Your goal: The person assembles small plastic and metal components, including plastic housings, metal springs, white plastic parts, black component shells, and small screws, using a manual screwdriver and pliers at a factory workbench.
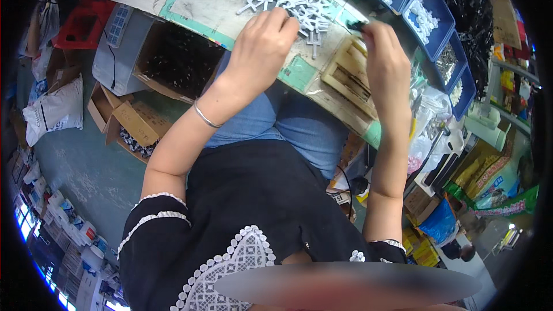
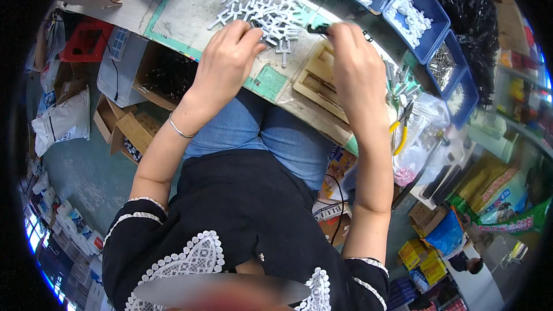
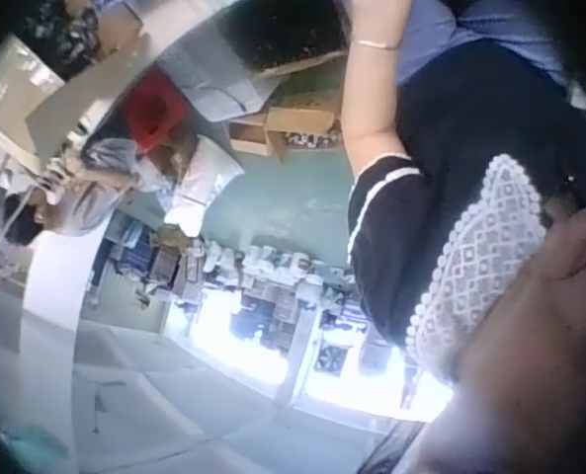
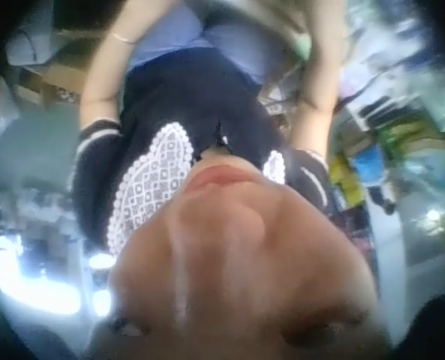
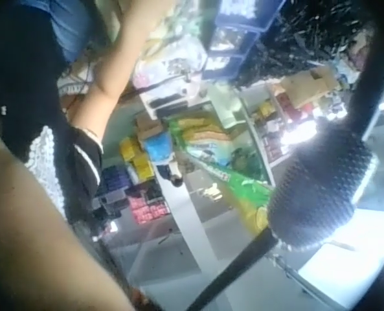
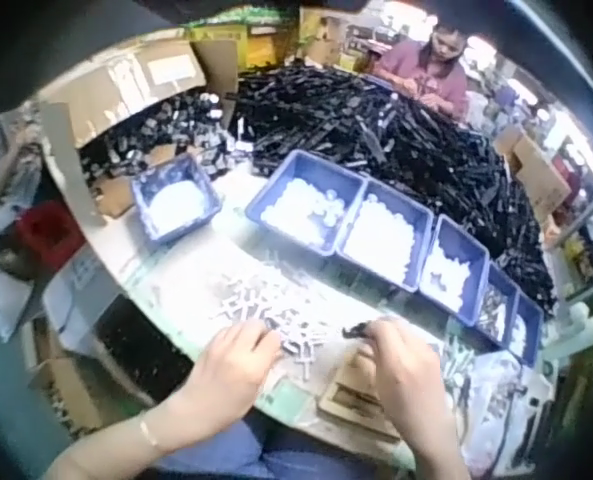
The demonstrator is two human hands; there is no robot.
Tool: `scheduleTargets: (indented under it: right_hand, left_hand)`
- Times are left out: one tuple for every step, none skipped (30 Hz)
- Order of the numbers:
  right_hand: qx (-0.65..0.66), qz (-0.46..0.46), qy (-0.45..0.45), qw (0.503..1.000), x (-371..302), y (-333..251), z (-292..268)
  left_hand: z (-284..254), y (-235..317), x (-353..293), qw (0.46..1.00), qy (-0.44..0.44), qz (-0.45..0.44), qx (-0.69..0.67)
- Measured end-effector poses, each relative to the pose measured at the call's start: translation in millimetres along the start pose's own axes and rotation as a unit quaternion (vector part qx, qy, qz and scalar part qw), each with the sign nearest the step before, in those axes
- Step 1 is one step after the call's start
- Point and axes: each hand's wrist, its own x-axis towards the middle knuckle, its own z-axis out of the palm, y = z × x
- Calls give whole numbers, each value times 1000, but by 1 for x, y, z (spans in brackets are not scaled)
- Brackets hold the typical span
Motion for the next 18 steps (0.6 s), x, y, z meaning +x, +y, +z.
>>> scheduleTargets:
  right_hand:
    - [40, 29, 12, 999, -6, -2, -6]
    - [42, 38, -1, 998, -16, -3, -12]
    - [38, 44, -2, 998, -27, -3, -17]
    - [84, 14, -2, 996, -38, -2, -19]
    - [129, -16, -2, 991, -50, -1, -19]
    - [184, 6, -24, 983, -65, 0, -19]
    - [237, 20, -25, 971, -69, -4, -23]
    - [231, 22, -16, 973, -79, 0, -18]
    - [226, 25, -7, 974, -88, 2, -12]
    - [190, 19, -9, 982, -93, 3, -10]
    - [154, 14, -12, 988, -94, 2, -6]
    - [115, 17, 11, 993, -98, 1, -1]
    - [110, 27, 13, 993, -100, 3, -3]
    - [51, 9, 17, 999, -101, 4, -9]
    - [-7, -9, 18, 1000, -101, 4, -13]
    - [-18, 1, 16, 1000, -101, 3, -19]
    - [-20, 9, 16, 1000, -101, 3, -22]
    - [-20, 14, -1, 1000, -101, 3, -26]
  left_hand:
    - [0, 1, 0, 1000, -20, 1, 11]
    - [-1, 3, -1, 1000, -21, -7, 9]
    - [-2, 7, 0, 1000, -23, -4, 4]
    - [-5, 8, 0, 999, -45, -10, 2]
    - [-7, 9, -1, 998, -69, -16, 0]
    - [-9, 10, -2, 996, -83, -17, -21]
    - [-9, 10, -1, 996, -87, -9, -29]
    - [-9, 11, -1, 997, -50, -11, -65]
    - [-8, 11, -1, 995, -16, -13, -101]
    - [-7, 7, -2, 991, -11, -15, -136]
    - [-7, 11, -2, 989, -19, -6, -144]
    - [-9, 17, -4, 961, -12, -113, -252]
    - [-9, 21, -4, 910, -7, -219, -351]
    - [-1, 20, -8, 858, 3, -248, -449]
    - [-3, 21, -7, 858, -5, -245, -452]
    - [-9, 24, -5, 825, -53, -270, -493]
    - [-13, 26, -4, 788, -101, -295, -530]
    - [-13, 27, -4, 783, -125, -300, -530]
